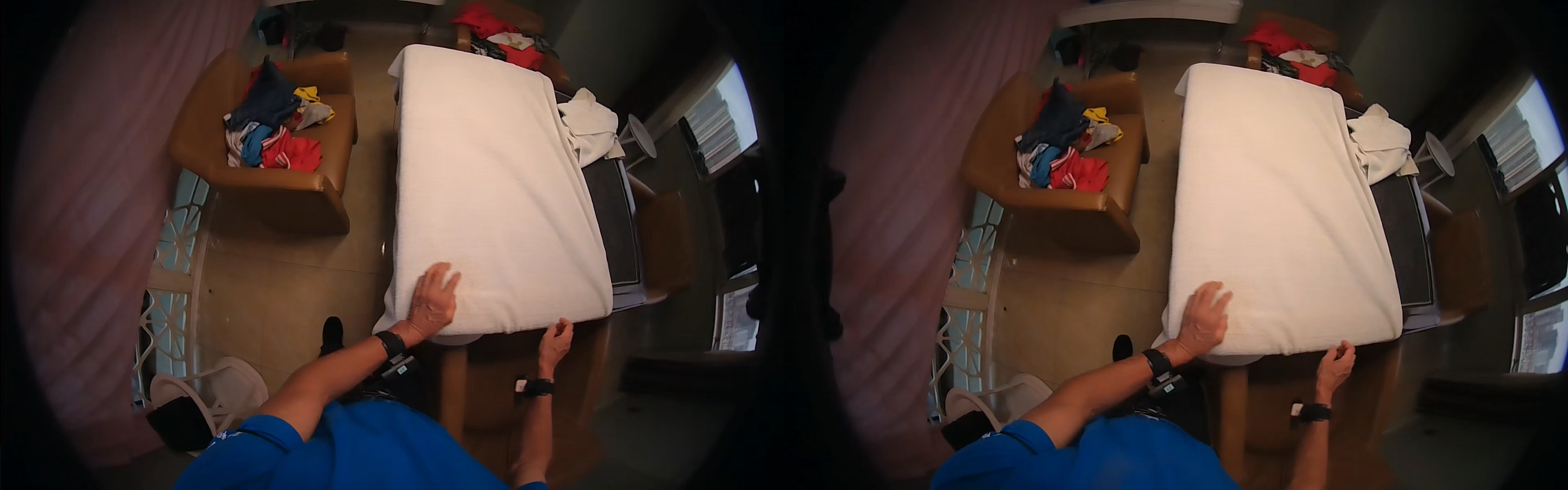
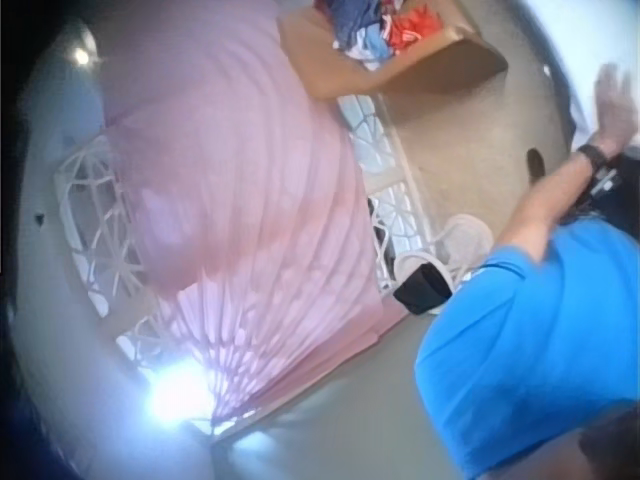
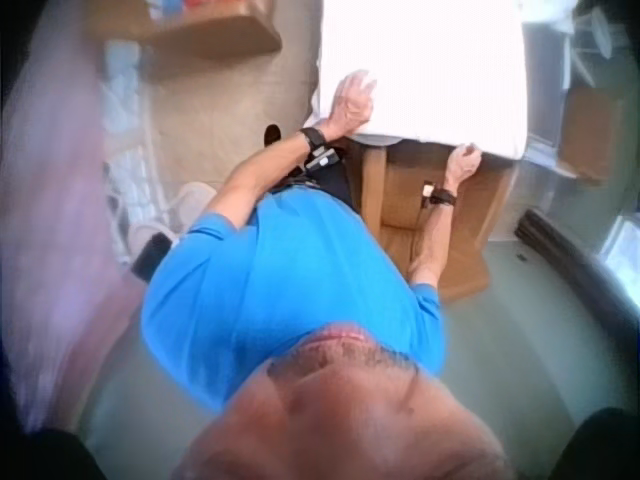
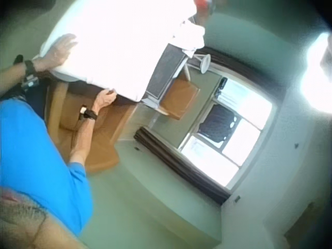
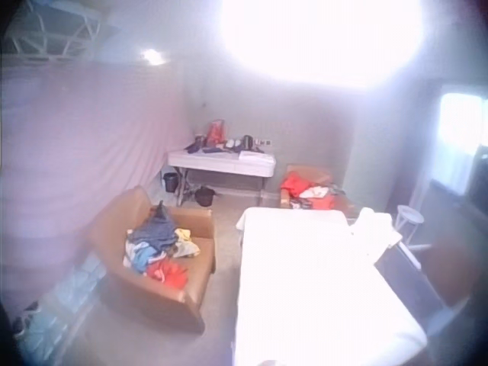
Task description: The person folds a white towel on a dark table, smoothing and aligning edges, then folds it into a compact rectangle. The person then picks up a second white towel and begins to unfold and smooth it on the table.
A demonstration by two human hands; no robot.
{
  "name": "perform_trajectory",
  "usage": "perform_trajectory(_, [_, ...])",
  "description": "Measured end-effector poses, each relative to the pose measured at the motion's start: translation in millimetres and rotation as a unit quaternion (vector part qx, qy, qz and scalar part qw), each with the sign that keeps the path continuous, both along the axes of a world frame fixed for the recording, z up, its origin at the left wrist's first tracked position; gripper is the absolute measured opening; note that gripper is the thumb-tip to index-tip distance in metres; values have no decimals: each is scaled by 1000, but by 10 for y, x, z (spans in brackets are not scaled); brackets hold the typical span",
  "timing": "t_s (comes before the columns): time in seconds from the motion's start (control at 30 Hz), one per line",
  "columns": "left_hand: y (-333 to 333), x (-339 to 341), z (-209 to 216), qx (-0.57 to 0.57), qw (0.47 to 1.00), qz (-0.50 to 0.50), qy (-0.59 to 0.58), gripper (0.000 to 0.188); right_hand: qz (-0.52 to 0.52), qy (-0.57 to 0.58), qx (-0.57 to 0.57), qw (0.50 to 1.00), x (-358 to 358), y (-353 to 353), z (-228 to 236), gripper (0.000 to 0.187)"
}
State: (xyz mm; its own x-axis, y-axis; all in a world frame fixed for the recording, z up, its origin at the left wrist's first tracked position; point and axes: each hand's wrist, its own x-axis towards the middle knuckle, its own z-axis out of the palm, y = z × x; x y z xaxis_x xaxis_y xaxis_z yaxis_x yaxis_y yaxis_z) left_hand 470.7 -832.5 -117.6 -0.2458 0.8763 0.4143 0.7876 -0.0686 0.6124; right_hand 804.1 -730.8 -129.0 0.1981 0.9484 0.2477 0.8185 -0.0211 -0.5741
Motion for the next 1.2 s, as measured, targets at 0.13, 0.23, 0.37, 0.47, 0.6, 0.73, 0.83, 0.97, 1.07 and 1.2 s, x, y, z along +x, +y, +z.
perform_trajectory(0.13, [-291, -566, -154, -59, 991, 73, -94, 63, 31, 4, -4, 1000, -641, -537, 11, 28])
perform_trajectory(0.23, [-345, -619, -249, -67, 982, 11, -178, 72, 93, -11, -48, 995, -1041, -827, -121, 31])
perform_trajectory(0.37, [-476, -706, -318, -171, 902, 42, -394, 82, 102, -37, -37, 993, -1189, -1116, -434, 54])
perform_trajectory(0.47, [-510, -893, -463, -304, 862, 11, -405, 100, 48, 37, -104, 993, -1497, -1243, -288, 62])
perform_trajectory(0.6, [-526, -892, -1067, -334, 754, -63, -562, 108, -4, 225, -191, 955, -1736, -1425, -265, 75])
perform_trajectory(0.73, [-707, -1052, -450, -384, 633, -98, -665, 111, -30, 350, -234, 906, -1935, -1575, -170, 84])
perform_trajectory(0.83, [-693, -990, -767, -352, 685, -93, -631, 116, -50, 379, -226, 896, -2111, -1598, -60, 86])
perform_trajectory(0.97, [-765, -929, -486, -337, 641, 3, -690, 116, -77, 427, -300, 849, -2075, -1650, -179, 70])
perform_trajectory(1.07, [-801, -814, -952, -306, 639, 11, -706, 100, 0, 434, -339, 834, -2112, -1711, -136, 45])
perform_trajectory(1.2, [-866, -804, -1061, -300, 635, -16, -712, 71, 24, 418, -384, 823, -2088, -1785, -276, 31])
